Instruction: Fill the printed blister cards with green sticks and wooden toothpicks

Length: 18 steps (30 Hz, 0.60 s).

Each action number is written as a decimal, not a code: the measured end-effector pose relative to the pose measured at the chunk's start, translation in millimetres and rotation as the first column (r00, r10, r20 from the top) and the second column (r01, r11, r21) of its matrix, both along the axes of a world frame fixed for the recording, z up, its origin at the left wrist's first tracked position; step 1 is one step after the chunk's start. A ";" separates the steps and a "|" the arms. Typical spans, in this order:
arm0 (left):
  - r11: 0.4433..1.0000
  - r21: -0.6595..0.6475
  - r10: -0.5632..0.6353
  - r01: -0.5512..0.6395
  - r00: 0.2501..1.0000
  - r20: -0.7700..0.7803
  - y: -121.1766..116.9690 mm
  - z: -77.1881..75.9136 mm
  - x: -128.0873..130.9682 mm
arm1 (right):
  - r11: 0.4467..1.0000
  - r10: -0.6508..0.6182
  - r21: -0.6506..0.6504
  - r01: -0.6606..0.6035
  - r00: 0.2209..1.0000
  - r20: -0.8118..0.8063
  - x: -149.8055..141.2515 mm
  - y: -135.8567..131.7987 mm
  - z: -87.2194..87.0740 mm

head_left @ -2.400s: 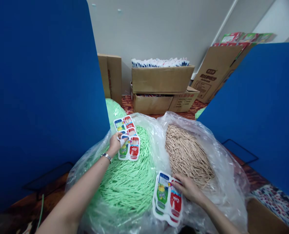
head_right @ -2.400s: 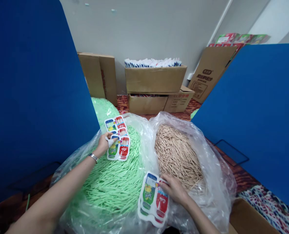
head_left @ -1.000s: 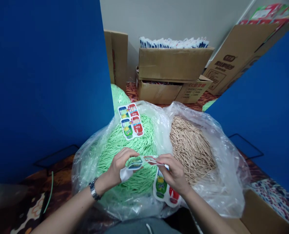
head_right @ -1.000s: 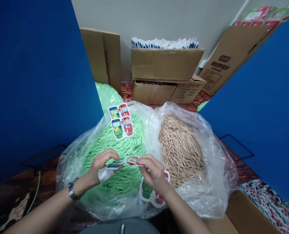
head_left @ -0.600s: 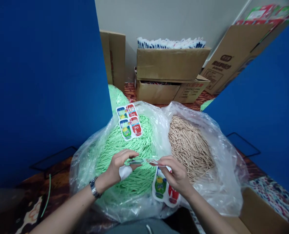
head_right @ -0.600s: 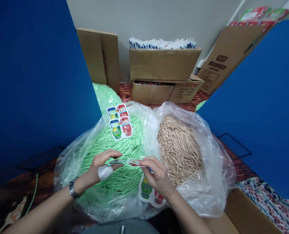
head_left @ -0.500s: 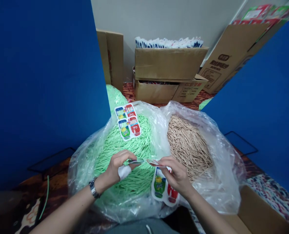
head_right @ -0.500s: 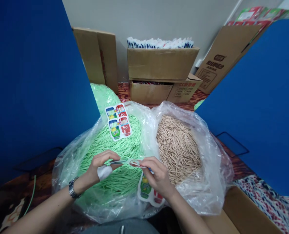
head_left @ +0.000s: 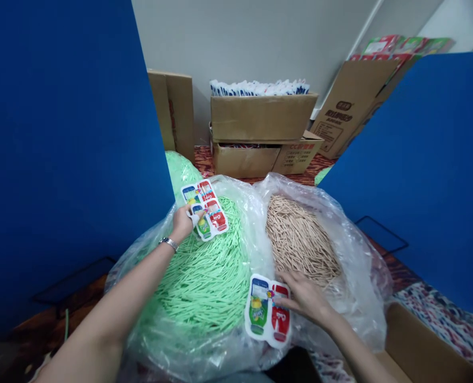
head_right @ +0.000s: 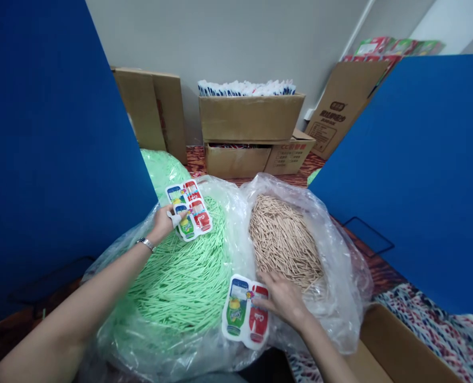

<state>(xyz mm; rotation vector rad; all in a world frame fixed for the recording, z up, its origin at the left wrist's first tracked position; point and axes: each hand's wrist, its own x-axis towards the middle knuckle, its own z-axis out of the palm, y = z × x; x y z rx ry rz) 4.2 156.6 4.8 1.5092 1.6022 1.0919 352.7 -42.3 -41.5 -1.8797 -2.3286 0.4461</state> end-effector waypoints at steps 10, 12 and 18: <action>0.983 0.168 0.122 -0.069 0.938 -0.326 -9.9 4.5 -5.3 | 0.999 -0.038 -0.029 0.031 0.961 -0.274 5.2 6.7 -11.9; 0.967 0.251 0.135 -0.054 0.938 -0.319 -29.9 10.0 2.2 | 0.999 -0.018 0.040 0.032 0.952 -0.307 5.2 4.7 -3.2; 0.885 0.065 -0.461 0.461 0.887 -0.018 -132.0 -0.6 45.2 | 0.984 -0.145 0.025 0.177 0.874 -0.463 -18.0 -11.1 55.2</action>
